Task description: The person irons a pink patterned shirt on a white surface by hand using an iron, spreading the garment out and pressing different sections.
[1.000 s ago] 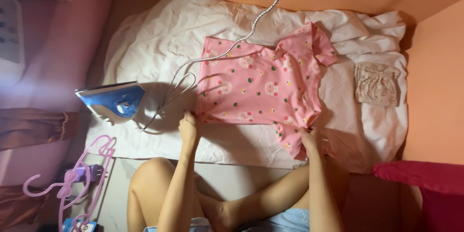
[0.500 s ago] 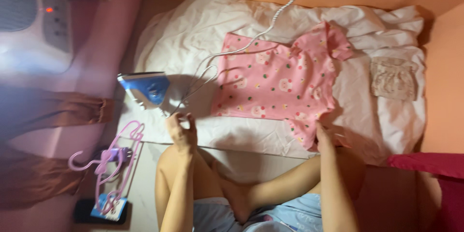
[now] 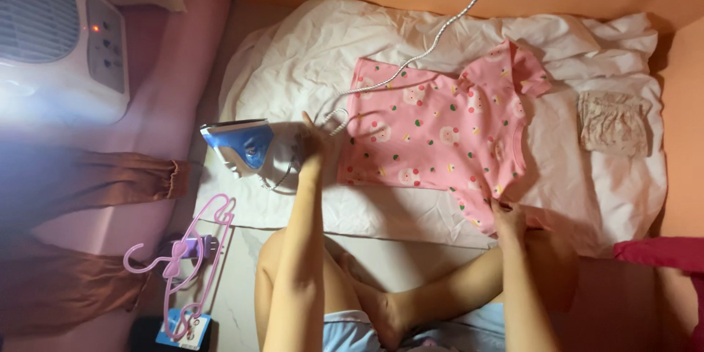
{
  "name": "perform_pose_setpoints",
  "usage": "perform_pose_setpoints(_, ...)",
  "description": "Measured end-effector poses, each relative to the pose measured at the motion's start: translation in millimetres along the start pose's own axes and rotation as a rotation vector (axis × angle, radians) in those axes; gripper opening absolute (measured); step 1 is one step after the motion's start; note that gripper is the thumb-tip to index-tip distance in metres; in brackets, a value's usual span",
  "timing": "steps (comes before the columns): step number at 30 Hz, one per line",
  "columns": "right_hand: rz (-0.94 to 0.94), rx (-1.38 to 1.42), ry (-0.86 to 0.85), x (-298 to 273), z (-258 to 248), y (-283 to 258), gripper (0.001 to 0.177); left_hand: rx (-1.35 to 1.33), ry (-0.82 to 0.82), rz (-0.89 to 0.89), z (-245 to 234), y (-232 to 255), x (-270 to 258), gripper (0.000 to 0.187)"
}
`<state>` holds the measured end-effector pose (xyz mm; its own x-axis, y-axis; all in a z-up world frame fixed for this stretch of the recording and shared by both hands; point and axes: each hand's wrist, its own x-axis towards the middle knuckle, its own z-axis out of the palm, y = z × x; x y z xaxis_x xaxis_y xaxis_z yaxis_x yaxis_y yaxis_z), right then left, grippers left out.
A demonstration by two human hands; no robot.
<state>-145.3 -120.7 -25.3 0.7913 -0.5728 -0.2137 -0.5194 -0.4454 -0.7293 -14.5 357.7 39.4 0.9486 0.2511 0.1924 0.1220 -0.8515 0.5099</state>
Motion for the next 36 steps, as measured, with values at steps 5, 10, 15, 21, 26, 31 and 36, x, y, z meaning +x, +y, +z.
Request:
perform_pose_setpoints(5, 0.117, 0.277, -0.168, 8.6, -2.7, -7.1, 0.039, -0.044, 0.183, -0.043, -13.1, -2.3, -29.0, 0.027)
perform_pose_setpoints(10, 0.121, 0.280, -0.185, 12.0, 1.9, -13.9, 0.039, -0.202, 0.747, 0.032, -45.4, -8.5, -78.1, 0.015)
perform_pose_setpoints(15, 0.266, 0.445, -0.249, 24.0, 7.1, -6.7, 0.044, -0.503, 0.966, -0.204, -47.3, -23.5, -89.6, 0.020)
perform_pose_setpoints(21, 0.509, 0.712, -0.451, 25.0, -1.2, -14.4, 0.050, -0.328, 0.967, -0.316, -53.6, -41.3, -77.0, 0.026)
perform_pose_setpoints(26, 0.235, 0.526, -0.385, 13.7, -5.4, -18.3, 0.051, -0.219, 1.021, -0.225, -48.3, -58.5, -60.1, 0.028)
perform_pose_setpoints(31, 0.324, 0.322, -0.329, 22.8, -4.7, -21.2, 0.049, -0.100, 1.208, -0.229, -45.3, -79.7, -50.7, 0.039)
perform_pose_setpoints(36, 0.229, -0.176, -0.106, 45.1, -7.5, -21.9, 0.075, -0.275, 1.001, -0.409, -66.2, -79.6, -48.3, 0.065)
